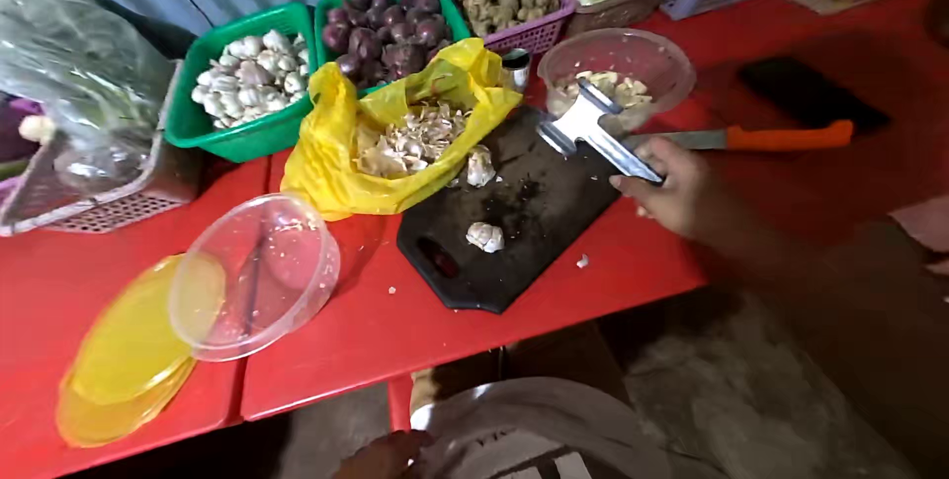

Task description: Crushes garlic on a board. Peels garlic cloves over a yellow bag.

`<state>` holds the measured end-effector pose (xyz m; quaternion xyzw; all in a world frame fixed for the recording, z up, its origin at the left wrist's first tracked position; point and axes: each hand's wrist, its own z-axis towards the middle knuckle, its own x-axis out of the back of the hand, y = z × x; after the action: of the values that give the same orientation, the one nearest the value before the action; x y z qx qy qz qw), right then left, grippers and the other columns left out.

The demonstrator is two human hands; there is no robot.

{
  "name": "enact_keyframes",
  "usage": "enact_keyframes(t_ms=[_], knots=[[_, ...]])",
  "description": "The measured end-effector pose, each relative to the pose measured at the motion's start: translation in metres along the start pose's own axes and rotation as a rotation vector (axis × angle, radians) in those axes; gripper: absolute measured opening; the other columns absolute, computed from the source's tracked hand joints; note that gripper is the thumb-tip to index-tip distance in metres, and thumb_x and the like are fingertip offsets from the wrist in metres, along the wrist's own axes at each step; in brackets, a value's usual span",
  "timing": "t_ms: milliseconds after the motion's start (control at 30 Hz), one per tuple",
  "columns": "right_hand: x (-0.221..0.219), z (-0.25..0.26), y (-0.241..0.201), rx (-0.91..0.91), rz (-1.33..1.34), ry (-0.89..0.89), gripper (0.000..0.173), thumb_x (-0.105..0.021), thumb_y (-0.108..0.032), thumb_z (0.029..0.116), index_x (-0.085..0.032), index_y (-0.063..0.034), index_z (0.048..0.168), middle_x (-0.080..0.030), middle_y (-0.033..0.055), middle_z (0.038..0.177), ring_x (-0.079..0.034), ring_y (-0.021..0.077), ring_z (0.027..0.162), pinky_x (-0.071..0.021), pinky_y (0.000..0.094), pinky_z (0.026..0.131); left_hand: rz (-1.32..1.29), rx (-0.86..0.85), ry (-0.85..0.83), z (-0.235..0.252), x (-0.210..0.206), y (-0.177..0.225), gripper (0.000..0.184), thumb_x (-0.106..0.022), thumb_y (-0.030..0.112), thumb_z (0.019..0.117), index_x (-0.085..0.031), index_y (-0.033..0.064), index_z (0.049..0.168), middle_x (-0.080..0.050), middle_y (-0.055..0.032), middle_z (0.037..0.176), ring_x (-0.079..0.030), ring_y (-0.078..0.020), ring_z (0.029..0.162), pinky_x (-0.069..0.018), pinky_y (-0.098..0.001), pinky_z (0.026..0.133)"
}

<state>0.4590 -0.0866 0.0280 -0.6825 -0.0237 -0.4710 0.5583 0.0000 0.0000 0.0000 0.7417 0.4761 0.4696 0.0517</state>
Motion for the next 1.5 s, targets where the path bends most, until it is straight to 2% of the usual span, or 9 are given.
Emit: enact_keyframes(t_ms=[200,333,467,533,700,967,1133,1333,1500], knots=[[-0.001,-0.029,-0.039,-0.124,0.543,-0.232,0.013,-0.046,-0.017,0.109,-0.055,-0.0079,0.113,-0.051,-0.0023,0.061,-0.045,0.0018,0.043,-0.0393,0.0144,0.04,0.182,-0.559,0.612,0.071,0.094,0.08,0.03,-0.056,0.026,0.104,-0.07,0.009,0.125,-0.07,-0.0095,0.12,-0.068,-0.0231,0.108,-0.0572,-0.0392,0.093],[-0.017,-0.058,-0.06,-0.173,0.822,-0.092,0.022,-0.034,-0.024,0.1104,-0.052,-0.012,0.114,-0.055,-0.0045,0.061,-0.049,0.0028,0.042,-0.0443,0.0164,0.04,0.22,-0.395,0.396,0.151,0.115,0.104,0.049,-0.065,0.033,0.1,-0.059,0.0115,0.143,-0.055,-0.0197,0.144,-0.051,-0.0406,0.132,-0.0477,-0.053,0.106],[-0.018,-0.059,-0.051,-0.025,0.791,-0.07,0.023,-0.036,-0.022,0.1082,-0.055,-0.0121,0.116,-0.061,-0.0085,0.066,-0.055,0.0014,0.047,-0.0482,0.0158,0.043,0.191,-0.519,0.45,0.173,0.11,0.098,0.035,-0.065,0.02,0.0994,-0.067,0.0056,0.131,-0.065,-0.0203,0.127,-0.059,-0.0404,0.121,-0.051,-0.0497,0.102],[-0.024,-0.057,-0.047,-0.044,0.616,-0.061,0.022,-0.039,-0.018,0.1076,-0.057,-0.0086,0.116,-0.057,-0.0105,0.066,-0.052,-0.0013,0.048,-0.0449,0.0135,0.044,0.138,-0.571,0.526,0.176,0.107,0.09,0.048,-0.069,0.022,0.0969,-0.059,0.0043,0.141,-0.067,-0.02,0.125,-0.062,-0.0407,0.119,-0.052,-0.0505,0.1],[-0.035,-0.056,-0.049,-0.059,0.352,-0.256,0.022,-0.042,-0.019,0.1072,-0.059,-0.0058,0.111,-0.05,-0.0111,0.066,-0.048,-0.0035,0.052,-0.0434,0.0137,0.049,0.024,-0.534,0.483,0.169,0.125,0.063,0.057,-0.075,0.027,0.0926,-0.058,0.0034,0.141,-0.066,-0.0165,0.13,-0.061,-0.0358,0.121,-0.0491,-0.0513,0.104],[-0.034,-0.038,-0.051,-0.505,0.859,-0.596,0.026,-0.039,-0.029,0.1064,-0.059,-0.0159,0.097,-0.049,-0.0086,0.058,-0.045,-0.0021,0.041,-0.042,0.0127,0.04,0.132,-0.542,0.572,0.177,0.111,0.062,0.048,-0.072,0.036,0.0942,-0.065,0.0119,0.135,-0.067,-0.011,0.127,-0.062,-0.0348,0.114,-0.0541,-0.052,0.09],[-0.026,-0.041,-0.062,-0.172,0.478,-0.319,0.008,-0.065,-0.028,0.0968,-0.069,-0.0227,0.102,-0.058,-0.0149,0.063,-0.049,-0.0052,0.044,-0.0448,0.0129,0.041,0.1,-0.515,0.612,0.178,0.108,0.061,0.039,-0.07,0.035,0.0957,-0.071,0.0087,0.125,-0.068,-0.0135,0.116,-0.063,-0.0351,0.108,-0.0551,-0.0513,0.087],[-0.027,-0.051,-0.064,0.018,0.142,-0.276,0.033,-0.043,-0.029,0.1089,-0.069,-0.009,0.109,-0.053,-0.0144,0.07,-0.047,-0.0103,0.058,-0.0414,0.0082,0.053,0.129,-0.486,0.662,0.177,0.11,0.058,0.03,-0.071,0.033,0.0943,-0.075,0.0109,0.115,-0.069,-0.0105,0.109,-0.065,-0.0323,0.102,-0.0558,-0.0493,0.08],[-0.033,-0.063,-0.073,0.38,-0.056,-0.03,0.042,-0.032,-0.041,0.1124,-0.054,-0.0059,0.111,-0.059,0.0014,0.074,-0.059,0.0013,0.062,-0.0529,0.019,0.056,0.177,-0.417,0.689,0.171,0.121,0.056,0.034,-0.075,0.033,0.0911,-0.074,0.0081,0.115,-0.07,-0.0116,0.107,-0.067,-0.0322,0.101,-0.0577,-0.0493,0.079]])
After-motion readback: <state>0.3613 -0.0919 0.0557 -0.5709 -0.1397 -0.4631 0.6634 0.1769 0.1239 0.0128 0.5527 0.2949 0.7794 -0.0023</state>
